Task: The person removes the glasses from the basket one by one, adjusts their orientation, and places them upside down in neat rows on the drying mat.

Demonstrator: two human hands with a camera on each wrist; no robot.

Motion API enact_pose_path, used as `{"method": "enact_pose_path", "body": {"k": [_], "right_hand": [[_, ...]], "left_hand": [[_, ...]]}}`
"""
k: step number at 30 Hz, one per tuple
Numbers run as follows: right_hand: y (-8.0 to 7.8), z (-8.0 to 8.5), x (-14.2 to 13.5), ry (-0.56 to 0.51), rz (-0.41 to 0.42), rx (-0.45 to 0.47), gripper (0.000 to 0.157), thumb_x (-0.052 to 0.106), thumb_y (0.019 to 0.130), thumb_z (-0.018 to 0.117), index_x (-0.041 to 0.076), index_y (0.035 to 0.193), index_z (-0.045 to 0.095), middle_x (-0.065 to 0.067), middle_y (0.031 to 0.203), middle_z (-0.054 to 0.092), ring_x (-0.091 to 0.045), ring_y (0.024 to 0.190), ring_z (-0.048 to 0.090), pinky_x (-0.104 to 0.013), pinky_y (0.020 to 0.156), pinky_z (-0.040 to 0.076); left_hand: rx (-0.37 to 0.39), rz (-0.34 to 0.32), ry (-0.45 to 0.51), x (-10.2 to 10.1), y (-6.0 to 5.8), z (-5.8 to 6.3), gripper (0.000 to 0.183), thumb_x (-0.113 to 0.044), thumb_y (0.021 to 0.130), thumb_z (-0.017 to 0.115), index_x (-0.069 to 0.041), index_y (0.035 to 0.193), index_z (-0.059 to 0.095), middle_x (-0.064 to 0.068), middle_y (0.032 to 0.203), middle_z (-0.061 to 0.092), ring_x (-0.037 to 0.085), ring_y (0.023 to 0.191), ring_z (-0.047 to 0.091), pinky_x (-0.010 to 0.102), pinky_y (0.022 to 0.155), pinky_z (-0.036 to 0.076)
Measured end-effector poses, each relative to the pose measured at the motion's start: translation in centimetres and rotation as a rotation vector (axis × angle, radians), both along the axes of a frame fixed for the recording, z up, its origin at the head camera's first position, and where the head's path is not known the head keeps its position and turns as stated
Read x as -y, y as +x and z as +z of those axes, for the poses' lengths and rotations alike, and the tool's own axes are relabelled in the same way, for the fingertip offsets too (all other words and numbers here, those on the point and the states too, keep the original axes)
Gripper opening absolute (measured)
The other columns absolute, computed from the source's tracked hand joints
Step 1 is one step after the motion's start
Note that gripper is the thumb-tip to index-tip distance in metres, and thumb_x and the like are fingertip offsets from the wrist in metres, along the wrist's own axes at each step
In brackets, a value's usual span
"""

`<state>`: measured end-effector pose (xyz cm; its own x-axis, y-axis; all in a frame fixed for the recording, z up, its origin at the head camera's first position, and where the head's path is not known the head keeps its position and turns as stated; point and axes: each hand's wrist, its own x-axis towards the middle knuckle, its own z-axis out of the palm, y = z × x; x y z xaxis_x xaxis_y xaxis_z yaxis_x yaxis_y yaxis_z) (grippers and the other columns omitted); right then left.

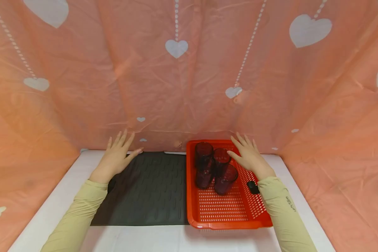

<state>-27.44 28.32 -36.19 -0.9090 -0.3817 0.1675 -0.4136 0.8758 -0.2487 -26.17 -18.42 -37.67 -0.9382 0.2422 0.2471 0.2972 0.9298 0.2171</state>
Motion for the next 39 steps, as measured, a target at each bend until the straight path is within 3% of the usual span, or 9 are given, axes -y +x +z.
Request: {"method": "enact_pose_path", "body": {"k": [6,12,18,24,32,39], "right_hand": [[-0.4,-0.3,0.0,-0.058,0.066,-0.094,0.062,0.028,0.096,0.058,-0.006,0.144,0.035,-0.030,0.148,0.027,-0.048,0.135,0.022,-0.061,0.108,0.017],[-0.3,0.0,0.1,-0.064,0.075,-0.090,0.058,0.024,0.096,0.060,-0.007,0.141,0.039,-0.030,0.143,0.035,-0.047,0.131,0.031,-0.059,0.106,0.024],[0.1,0.6,0.1,-0.060,0.057,-0.087,0.052,0.023,0.096,0.059,-0.004,0.138,0.045,-0.027,0.137,0.045,-0.043,0.127,0.040,-0.057,0.105,0.029],[0.4,0.9,0.0,-0.099,0.034,-0.103,0.051,0.020,0.095,0.061,-0.005,0.136,0.046,-0.026,0.134,0.049,-0.043,0.122,0.046,-0.056,0.102,0.033],[1.0,0.8,-0.3,-0.287,0.010,-0.031,0.049,0.023,0.096,0.059,-0.003,0.136,0.047,-0.024,0.133,0.051,-0.045,0.113,0.052,-0.059,0.094,0.041],[1.7,0.8,-0.5,-0.369,-0.012,0.066,0.047,0.025,0.098,0.056,-0.004,0.134,0.049,-0.024,0.131,0.053,-0.043,0.113,0.053,-0.058,0.091,0.044]], "left_hand": [[0.040,-0.037,0.051,0.3,0.0,0.2,0.075,-0.050,0.099,0.044,-0.008,0.153,0.015,0.022,0.157,0.004,0.038,0.143,0.000,0.057,0.112,-0.005],[0.079,-0.088,0.132,0.8,0.0,0.4,0.076,-0.047,0.098,0.049,-0.006,0.153,0.016,0.023,0.156,0.006,0.041,0.142,0.001,0.058,0.112,-0.002],[0.138,-0.145,0.320,2.0,0.1,1.2,0.076,-0.045,0.095,0.055,-0.003,0.151,0.024,0.023,0.155,0.016,0.042,0.141,0.012,0.063,0.108,0.016],[0.129,-0.138,0.434,2.8,0.3,1.8,0.069,-0.037,0.094,0.062,-0.003,0.147,0.034,0.021,0.149,0.031,0.040,0.137,0.026,0.060,0.105,0.027],[0.215,-0.181,0.640,3.3,0.8,1.8,0.070,-0.039,0.093,0.063,-0.011,0.149,0.033,0.019,0.150,0.031,0.040,0.134,0.032,0.059,0.102,0.034],[0.320,-0.208,0.786,3.3,1.1,1.0,0.071,-0.038,0.092,0.064,-0.015,0.150,0.030,0.015,0.151,0.031,0.039,0.132,0.036,0.057,0.102,0.035]]}}
